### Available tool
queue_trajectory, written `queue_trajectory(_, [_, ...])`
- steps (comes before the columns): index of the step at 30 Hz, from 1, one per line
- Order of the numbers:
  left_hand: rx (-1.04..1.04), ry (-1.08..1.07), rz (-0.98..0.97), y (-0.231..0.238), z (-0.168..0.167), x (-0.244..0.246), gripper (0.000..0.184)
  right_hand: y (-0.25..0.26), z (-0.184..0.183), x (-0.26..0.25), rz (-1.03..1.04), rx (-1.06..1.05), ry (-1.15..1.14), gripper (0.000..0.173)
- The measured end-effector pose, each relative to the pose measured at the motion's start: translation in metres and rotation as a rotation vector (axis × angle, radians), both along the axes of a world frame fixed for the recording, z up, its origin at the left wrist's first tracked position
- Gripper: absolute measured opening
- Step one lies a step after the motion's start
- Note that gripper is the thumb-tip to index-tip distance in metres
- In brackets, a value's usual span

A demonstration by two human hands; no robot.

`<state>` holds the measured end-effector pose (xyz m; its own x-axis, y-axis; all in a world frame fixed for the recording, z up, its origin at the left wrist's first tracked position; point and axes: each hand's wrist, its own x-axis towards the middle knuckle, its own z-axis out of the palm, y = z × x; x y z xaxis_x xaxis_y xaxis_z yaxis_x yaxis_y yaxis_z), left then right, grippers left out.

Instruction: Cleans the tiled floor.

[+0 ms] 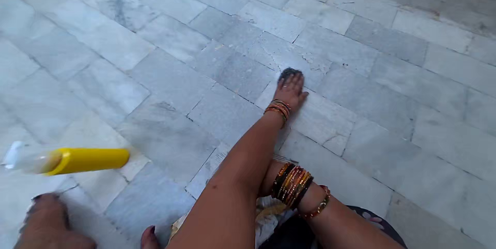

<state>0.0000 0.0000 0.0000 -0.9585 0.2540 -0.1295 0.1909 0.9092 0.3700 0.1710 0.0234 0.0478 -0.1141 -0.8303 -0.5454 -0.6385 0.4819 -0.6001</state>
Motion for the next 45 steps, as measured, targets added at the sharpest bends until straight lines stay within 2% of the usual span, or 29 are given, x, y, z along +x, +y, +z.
queue_trajectory(3, [-0.073,0.026,0.214,-0.065,0.001,0.009,0.067,0.009,0.052,-0.012,-0.189,0.056,-0.210,0.047])
queue_trajectory(7, [-0.121,0.013,0.481,-0.157,0.008,0.050,0.067,0.010,0.045,-0.018,-0.262,-0.058,-0.252,0.053])
queue_trajectory(10, [-0.157,0.005,0.640,-0.218,0.009,0.104,0.066,0.009,0.048,-0.018,-0.235,-0.049,-0.234,0.053])
queue_trajectory(13, [-0.192,0.021,0.753,-0.259,0.008,0.169,0.065,0.009,0.054,-0.017,-0.218,-0.055,-0.224,0.053])
queue_trajectory(16, [-0.233,0.029,0.834,-0.276,0.000,0.221,0.066,0.008,0.058,-0.016,-0.211,-0.049,-0.218,0.054])
queue_trajectory(20, [-0.236,0.061,0.886,-0.253,-0.011,0.238,0.071,0.004,0.056,-0.013,-0.170,-0.030,-0.205,0.055])
queue_trajectory(25, [-0.210,0.062,0.787,-0.206,-0.009,0.206,0.075,-0.001,0.048,-0.003,-0.052,-0.011,-0.209,0.054])
queue_trajectory(30, [-0.126,0.073,0.516,-0.130,-0.009,0.135,0.076,0.001,0.052,-0.005,-0.045,0.024,-0.216,0.054])
queue_trajectory(34, [-0.059,0.083,0.253,-0.050,-0.008,0.074,0.076,0.009,0.056,-0.010,-0.124,0.170,-0.175,0.052])
queue_trajectory(37, [-0.013,0.018,0.059,-0.013,0.000,0.040,0.074,0.015,0.053,-0.014,-0.191,0.163,-0.154,0.048])
queue_trajectory(40, [-0.032,0.009,-0.038,-0.016,0.001,0.009,0.070,0.010,0.032,-0.014,-0.182,0.114,-0.107,0.055])
queue_trajectory(43, [-0.037,0.021,0.064,-0.049,0.001,-0.020,0.067,0.009,0.047,-0.015,-0.212,0.067,-0.201,0.049])
queue_trajectory(45, [-0.058,-0.005,0.170,-0.085,0.006,-0.032,0.068,0.012,0.044,-0.017,-0.215,0.022,-0.238,0.051])
